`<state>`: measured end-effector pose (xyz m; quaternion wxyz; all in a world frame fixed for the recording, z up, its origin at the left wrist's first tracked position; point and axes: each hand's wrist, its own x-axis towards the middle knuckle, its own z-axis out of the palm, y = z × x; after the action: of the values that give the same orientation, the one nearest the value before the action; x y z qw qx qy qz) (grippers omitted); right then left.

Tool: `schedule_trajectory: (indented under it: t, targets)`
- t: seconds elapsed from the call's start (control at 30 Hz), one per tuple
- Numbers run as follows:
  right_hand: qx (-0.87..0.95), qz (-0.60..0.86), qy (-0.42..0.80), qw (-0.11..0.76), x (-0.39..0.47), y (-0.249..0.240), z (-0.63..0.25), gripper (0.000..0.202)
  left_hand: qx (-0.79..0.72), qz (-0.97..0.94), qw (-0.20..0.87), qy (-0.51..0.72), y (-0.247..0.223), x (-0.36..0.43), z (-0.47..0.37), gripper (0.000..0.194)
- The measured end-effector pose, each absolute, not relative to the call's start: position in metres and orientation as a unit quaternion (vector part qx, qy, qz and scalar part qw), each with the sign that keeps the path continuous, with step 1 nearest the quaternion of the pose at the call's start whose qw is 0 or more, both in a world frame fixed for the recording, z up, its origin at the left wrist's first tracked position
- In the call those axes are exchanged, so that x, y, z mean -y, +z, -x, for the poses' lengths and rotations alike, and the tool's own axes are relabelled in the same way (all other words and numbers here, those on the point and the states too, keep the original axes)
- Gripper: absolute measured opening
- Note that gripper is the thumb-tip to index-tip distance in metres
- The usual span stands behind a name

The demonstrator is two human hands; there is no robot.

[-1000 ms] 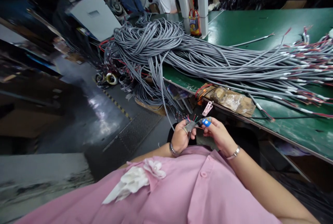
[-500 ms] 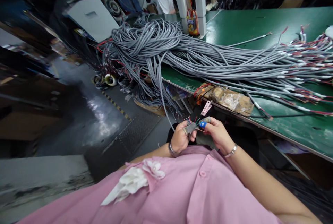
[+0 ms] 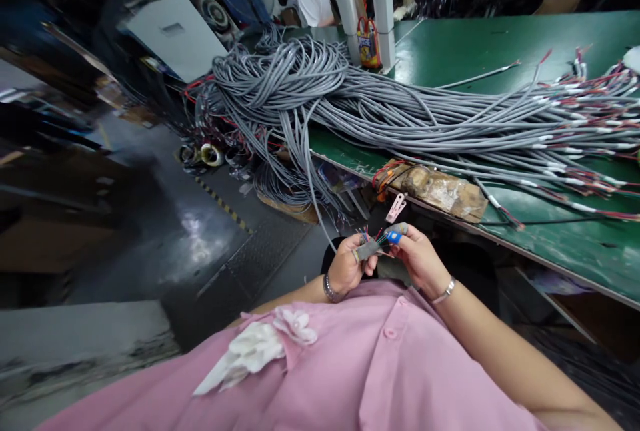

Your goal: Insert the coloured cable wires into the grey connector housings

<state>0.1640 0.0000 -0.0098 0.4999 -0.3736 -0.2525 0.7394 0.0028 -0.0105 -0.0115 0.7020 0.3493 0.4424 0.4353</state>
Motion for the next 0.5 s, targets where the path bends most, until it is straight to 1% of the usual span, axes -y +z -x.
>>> schedule_trajectory:
  t: [0.03, 0.17, 0.2, 0.3, 0.5]
  targets:
    - [0.248, 0.377, 0.741, 0.498, -0.0008, -0.0101, -0.1659, 0.012, -0.446, -0.352, 0.695, 0.441, -0.0107, 0.0106, -0.0031, 0.035]
    - [0.250, 0.397, 0.758, 0.454, -0.0021, -0.0133, -0.1716, 0.036, -0.449, -0.362, 0.676, 0.459, -0.0098, 0.0103, -0.0041, 0.031]
    - [0.263, 0.402, 0.756, 0.445, -0.0016, -0.0135, -0.1719, 0.036, -0.450, -0.367, 0.670, 0.461, -0.0100, 0.0102, -0.0042, 0.031]
    - [0.321, 0.426, 0.724, 0.436, 0.0005, -0.0113, -0.1704, 0.025, -0.458, -0.387, 0.657, 0.457, -0.0108, 0.0101, -0.0048, 0.031]
    - [0.378, 0.458, 0.658, 0.463, 0.0041, -0.0052, -0.1682, 0.015, -0.470, -0.390, 0.644, 0.460, -0.0098, 0.0094, -0.0066, 0.032]
